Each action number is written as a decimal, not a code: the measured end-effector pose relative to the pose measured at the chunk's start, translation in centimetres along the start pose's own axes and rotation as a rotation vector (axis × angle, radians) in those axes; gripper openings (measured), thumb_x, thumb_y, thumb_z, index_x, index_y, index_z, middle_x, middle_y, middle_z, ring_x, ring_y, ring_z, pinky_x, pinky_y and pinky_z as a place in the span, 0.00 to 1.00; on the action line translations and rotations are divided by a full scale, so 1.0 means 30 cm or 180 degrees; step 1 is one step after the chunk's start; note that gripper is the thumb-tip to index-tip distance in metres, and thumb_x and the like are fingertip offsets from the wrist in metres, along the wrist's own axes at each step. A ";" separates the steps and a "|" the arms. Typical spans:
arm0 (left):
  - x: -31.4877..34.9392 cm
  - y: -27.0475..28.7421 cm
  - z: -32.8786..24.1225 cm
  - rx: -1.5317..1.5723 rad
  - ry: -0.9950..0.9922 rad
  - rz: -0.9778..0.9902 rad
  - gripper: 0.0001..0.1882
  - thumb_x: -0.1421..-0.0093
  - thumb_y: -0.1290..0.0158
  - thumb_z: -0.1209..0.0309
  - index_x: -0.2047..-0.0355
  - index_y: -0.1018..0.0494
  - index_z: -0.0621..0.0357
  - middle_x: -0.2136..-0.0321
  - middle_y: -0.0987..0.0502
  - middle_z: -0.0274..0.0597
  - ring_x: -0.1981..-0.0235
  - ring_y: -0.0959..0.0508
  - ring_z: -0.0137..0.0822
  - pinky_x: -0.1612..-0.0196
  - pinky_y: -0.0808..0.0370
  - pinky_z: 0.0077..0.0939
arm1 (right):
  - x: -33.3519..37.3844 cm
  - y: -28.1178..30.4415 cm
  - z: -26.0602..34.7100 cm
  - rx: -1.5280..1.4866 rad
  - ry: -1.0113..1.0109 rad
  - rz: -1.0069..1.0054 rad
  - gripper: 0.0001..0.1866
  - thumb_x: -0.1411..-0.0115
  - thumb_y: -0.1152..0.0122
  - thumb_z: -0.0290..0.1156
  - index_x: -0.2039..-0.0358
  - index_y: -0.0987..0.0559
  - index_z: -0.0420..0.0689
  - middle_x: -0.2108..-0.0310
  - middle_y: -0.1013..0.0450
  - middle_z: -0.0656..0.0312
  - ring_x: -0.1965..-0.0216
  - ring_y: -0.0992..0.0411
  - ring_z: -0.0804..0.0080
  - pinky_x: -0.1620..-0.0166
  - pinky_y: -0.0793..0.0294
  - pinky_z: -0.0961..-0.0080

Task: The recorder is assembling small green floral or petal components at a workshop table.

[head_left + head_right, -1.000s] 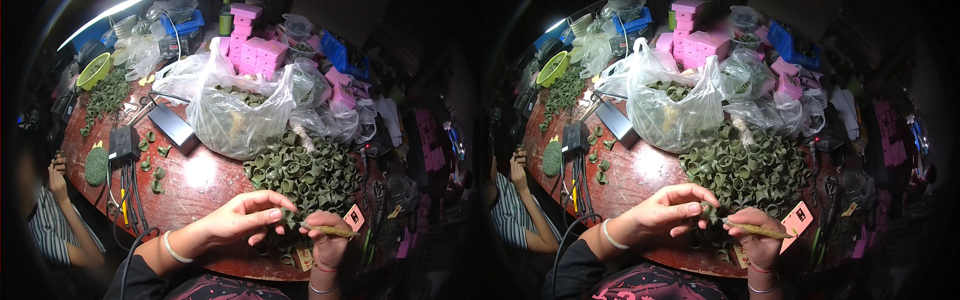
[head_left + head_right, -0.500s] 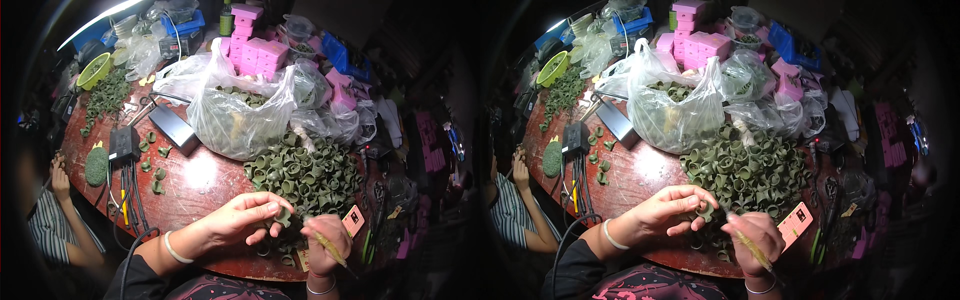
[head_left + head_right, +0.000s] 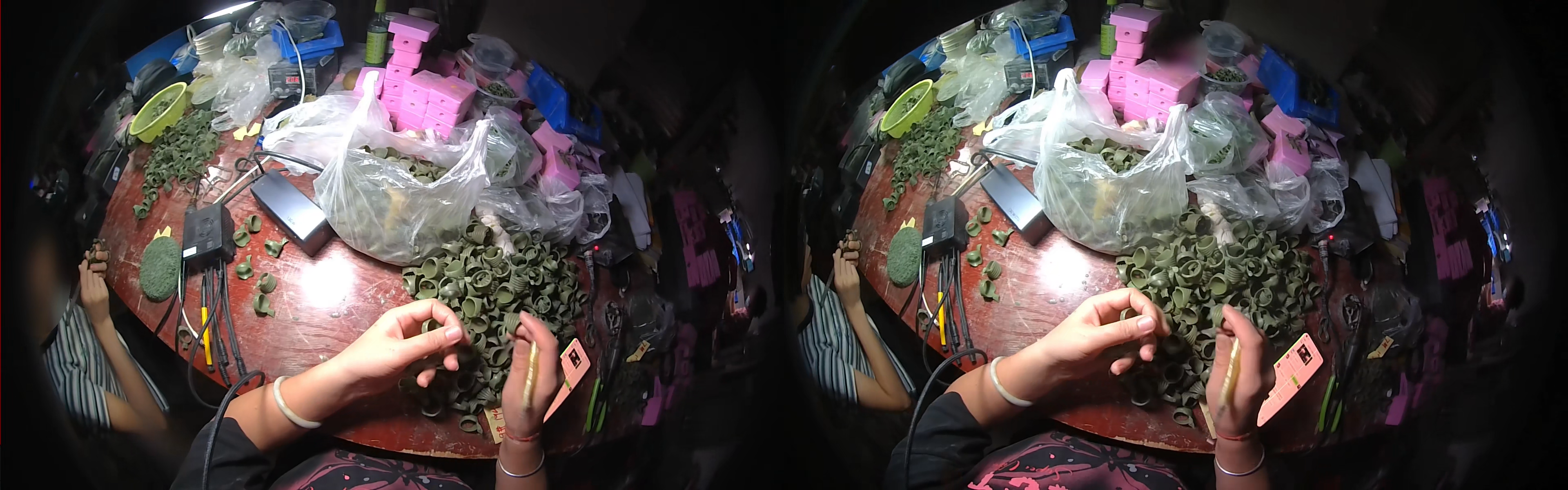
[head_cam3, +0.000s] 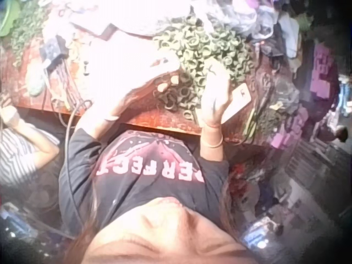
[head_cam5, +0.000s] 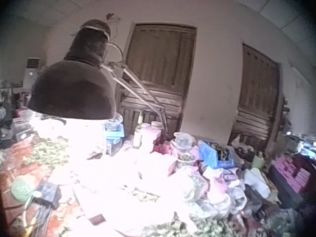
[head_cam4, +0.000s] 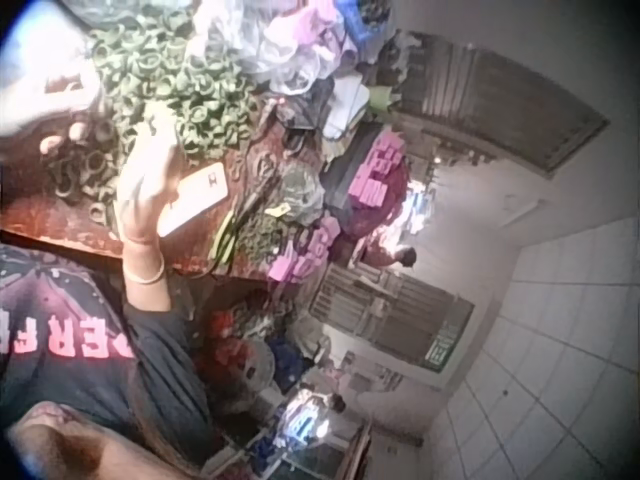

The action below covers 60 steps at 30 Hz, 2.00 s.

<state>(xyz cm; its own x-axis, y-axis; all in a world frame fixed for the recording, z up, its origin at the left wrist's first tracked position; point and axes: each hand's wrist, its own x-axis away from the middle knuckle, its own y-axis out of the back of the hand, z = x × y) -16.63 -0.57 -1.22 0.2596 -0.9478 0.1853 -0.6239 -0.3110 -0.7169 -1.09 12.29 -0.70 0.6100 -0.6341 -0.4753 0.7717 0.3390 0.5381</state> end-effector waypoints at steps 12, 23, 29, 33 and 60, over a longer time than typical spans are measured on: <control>-0.004 0.005 -0.008 -0.0180 0.0384 0.0332 0.14 0.36 0.47 0.67 0.52 0.30 0.60 0.74 0.24 0.37 0.78 0.26 0.22 0.82 0.33 0.14 | 0.025 0.021 0.037 -0.1964 0.0160 0.0547 0.27 0.32 0.52 0.48 0.49 0.29 0.35 0.62 0.24 0.49 0.67 0.25 0.67 0.64 0.24 0.75; 0.002 -0.008 -0.015 0.0267 0.0546 0.0213 0.13 0.35 0.53 0.68 0.56 0.27 0.65 0.70 0.23 0.45 0.77 0.28 0.24 0.86 0.38 0.10 | 0.017 0.036 -0.025 -0.3335 -0.1098 0.0650 0.15 0.45 0.32 0.29 0.64 0.25 0.33 0.69 0.25 0.55 0.71 0.24 0.74 0.65 0.22 0.81; 0.005 -0.003 -0.006 0.0059 0.0586 0.0286 0.14 0.33 0.53 0.66 0.55 0.27 0.65 0.71 0.22 0.44 0.80 0.28 0.23 0.87 0.38 0.10 | 0.018 0.041 -0.021 -0.3292 -0.1194 0.0751 0.13 0.48 0.30 0.27 0.65 0.23 0.35 0.71 0.25 0.57 0.71 0.24 0.71 0.67 0.22 0.80; 0.006 0.007 -0.027 0.0499 0.0929 0.0338 0.14 0.33 0.52 0.64 0.56 0.27 0.62 0.70 0.22 0.40 0.76 0.26 0.21 0.84 0.35 0.10 | -0.002 0.016 0.034 -0.0485 0.1258 -0.0023 0.15 0.54 0.27 0.22 0.64 0.21 0.40 0.72 0.26 0.60 0.73 0.26 0.65 0.70 0.24 0.75; 0.029 -0.021 -0.045 0.0294 0.0191 0.0368 0.05 0.38 0.45 0.72 0.67 0.31 0.57 0.57 0.25 0.58 0.81 0.35 0.20 0.83 0.39 0.09 | 0.078 0.500 -0.534 0.2344 -0.0957 -0.0726 0.15 0.47 0.33 0.28 0.60 0.26 0.43 0.68 0.27 0.48 0.65 0.28 0.46 0.62 0.28 0.60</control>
<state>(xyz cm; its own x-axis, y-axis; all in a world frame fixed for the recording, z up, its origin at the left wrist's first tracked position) -17.02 -1.30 0.29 0.1437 -0.9803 0.1359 -0.5759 -0.1945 -0.7941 14.80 27.03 -4.88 0.2977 -0.8264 -0.4779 0.4916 -0.2964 0.8189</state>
